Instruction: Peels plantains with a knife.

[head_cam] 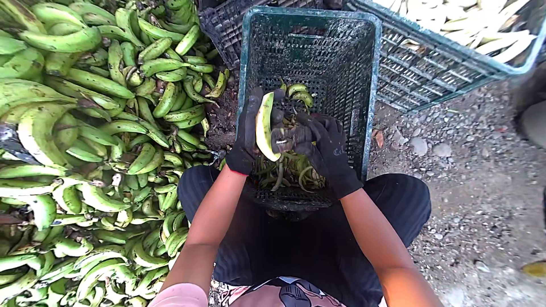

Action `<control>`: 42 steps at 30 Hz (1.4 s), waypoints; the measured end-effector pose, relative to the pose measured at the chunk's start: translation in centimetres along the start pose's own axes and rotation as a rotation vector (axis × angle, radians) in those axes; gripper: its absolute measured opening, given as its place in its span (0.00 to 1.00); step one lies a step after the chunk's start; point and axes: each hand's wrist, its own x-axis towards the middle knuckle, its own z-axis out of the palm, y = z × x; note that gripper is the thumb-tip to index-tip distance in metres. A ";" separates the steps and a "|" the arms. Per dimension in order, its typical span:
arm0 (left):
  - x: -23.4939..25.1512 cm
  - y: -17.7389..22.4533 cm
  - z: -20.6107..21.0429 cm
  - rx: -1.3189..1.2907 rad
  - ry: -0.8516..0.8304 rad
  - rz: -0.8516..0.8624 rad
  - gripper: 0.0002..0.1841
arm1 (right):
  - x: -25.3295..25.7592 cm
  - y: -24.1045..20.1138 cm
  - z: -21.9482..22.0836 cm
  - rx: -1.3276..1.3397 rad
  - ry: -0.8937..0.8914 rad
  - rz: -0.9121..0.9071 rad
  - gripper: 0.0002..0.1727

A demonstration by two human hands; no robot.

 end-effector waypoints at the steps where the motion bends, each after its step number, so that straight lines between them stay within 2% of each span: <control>1: 0.0 0.4 -0.1 -0.081 -0.003 -0.050 0.34 | -0.2 -0.1 0.1 -0.030 0.020 -0.066 0.51; 5: 0.4 1.3 -0.7 -0.241 -0.018 -0.197 0.39 | -0.6 -0.6 0.4 -0.080 0.091 -0.191 0.50; 10: -0.3 1.5 0.5 0.034 0.110 -0.151 0.34 | -0.7 -1.1 0.0 -0.123 0.023 -0.120 0.50; 13: -0.4 1.2 0.7 0.157 0.144 -0.107 0.32 | -0.8 -1.5 0.1 -0.098 -0.029 -0.024 0.49; 16: -0.3 -0.6 0.9 0.490 0.145 0.054 0.28 | 0.0 -1.4 0.4 0.002 -0.113 0.176 0.43; 18: -0.2 -1.8 1.3 0.635 0.161 0.140 0.28 | 0.3 -0.8 1.2 0.127 -0.155 0.290 0.44; 21: -0.4 -2.1 2.3 0.732 0.209 0.135 0.28 | 0.4 -0.2 2.1 0.346 -0.173 0.425 0.41; 24: -1.4 -3.1 3.2 0.780 0.125 0.083 0.28 | 0.6 0.3 2.1 0.534 -0.141 0.475 0.32; 27: -1.8 -3.1 3.7 0.612 0.003 -0.025 0.28 | 0.3 1.4 2.1 0.597 -0.106 0.468 0.27; 30: -0.8 -2.1 2.0 0.319 -0.113 -0.069 0.34 | 0.6 2.2 1.6 0.659 -0.074 0.536 0.32; 33: -0.4 -0.7 0.6 0.232 -0.025 -0.068 0.32 | 0.7 1.9 -0.8 0.446 -0.113 0.387 0.38; 37: 0.1 -0.1 -0.8 0.317 0.104 -0.032 0.31 | 0.5 1.7 -2.9 0.048 -0.207 0.081 0.52; 39: 0.3 -0.1 -0.9 0.295 0.131 -0.054 0.29 | -0.1 1.3 -2.8 -0.057 -0.228 -0.010 0.52; 42: 0.2 -0.1 -0.2 0.273 0.146 -0.103 0.28 | -1.0 0.8 -1.7 -0.105 -0.230 -0.076 0.47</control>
